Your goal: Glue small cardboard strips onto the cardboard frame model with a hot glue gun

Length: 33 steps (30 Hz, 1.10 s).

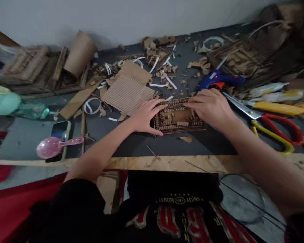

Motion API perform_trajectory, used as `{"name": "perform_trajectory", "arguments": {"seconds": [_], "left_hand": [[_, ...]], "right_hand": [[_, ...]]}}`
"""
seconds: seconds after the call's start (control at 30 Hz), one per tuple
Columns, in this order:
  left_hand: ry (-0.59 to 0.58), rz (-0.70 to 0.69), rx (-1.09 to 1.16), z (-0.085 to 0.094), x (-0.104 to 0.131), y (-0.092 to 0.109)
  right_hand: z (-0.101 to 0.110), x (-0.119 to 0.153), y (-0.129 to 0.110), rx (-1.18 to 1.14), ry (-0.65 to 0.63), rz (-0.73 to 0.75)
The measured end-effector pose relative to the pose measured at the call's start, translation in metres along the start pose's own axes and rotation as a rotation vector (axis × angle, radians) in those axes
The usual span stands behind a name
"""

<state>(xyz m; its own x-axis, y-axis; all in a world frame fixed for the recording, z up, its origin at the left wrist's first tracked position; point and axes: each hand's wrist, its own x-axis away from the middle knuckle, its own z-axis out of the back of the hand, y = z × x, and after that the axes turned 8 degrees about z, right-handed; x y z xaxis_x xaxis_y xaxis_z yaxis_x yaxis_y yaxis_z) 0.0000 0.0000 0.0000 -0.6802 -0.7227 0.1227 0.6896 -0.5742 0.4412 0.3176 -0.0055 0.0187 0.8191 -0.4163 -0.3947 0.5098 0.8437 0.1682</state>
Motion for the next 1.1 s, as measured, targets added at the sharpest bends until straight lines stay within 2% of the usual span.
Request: {"name": "perform_trajectory", "arguments": {"seconds": [0.2,0.47,0.73,1.1], "left_hand": [[0.036,-0.027,-0.007,-0.0026,0.0033,-0.0037],[0.093,-0.056,-0.036,-0.0049,0.0041,-0.0057],[0.109,-0.059,-0.04,-0.0054,0.0045,-0.0064],[0.062,-0.052,-0.037,-0.0028,0.0039,-0.0061]], "right_hand": [[-0.004,0.0006,-0.0001,-0.143,-0.044,-0.153],[-0.0038,-0.0043,-0.0032,-0.195,-0.007,-0.209],[-0.0067,-0.0037,-0.0033,-0.205,0.023,-0.203],[-0.0081,-0.0013,-0.002,-0.188,-0.017,-0.192]]}}
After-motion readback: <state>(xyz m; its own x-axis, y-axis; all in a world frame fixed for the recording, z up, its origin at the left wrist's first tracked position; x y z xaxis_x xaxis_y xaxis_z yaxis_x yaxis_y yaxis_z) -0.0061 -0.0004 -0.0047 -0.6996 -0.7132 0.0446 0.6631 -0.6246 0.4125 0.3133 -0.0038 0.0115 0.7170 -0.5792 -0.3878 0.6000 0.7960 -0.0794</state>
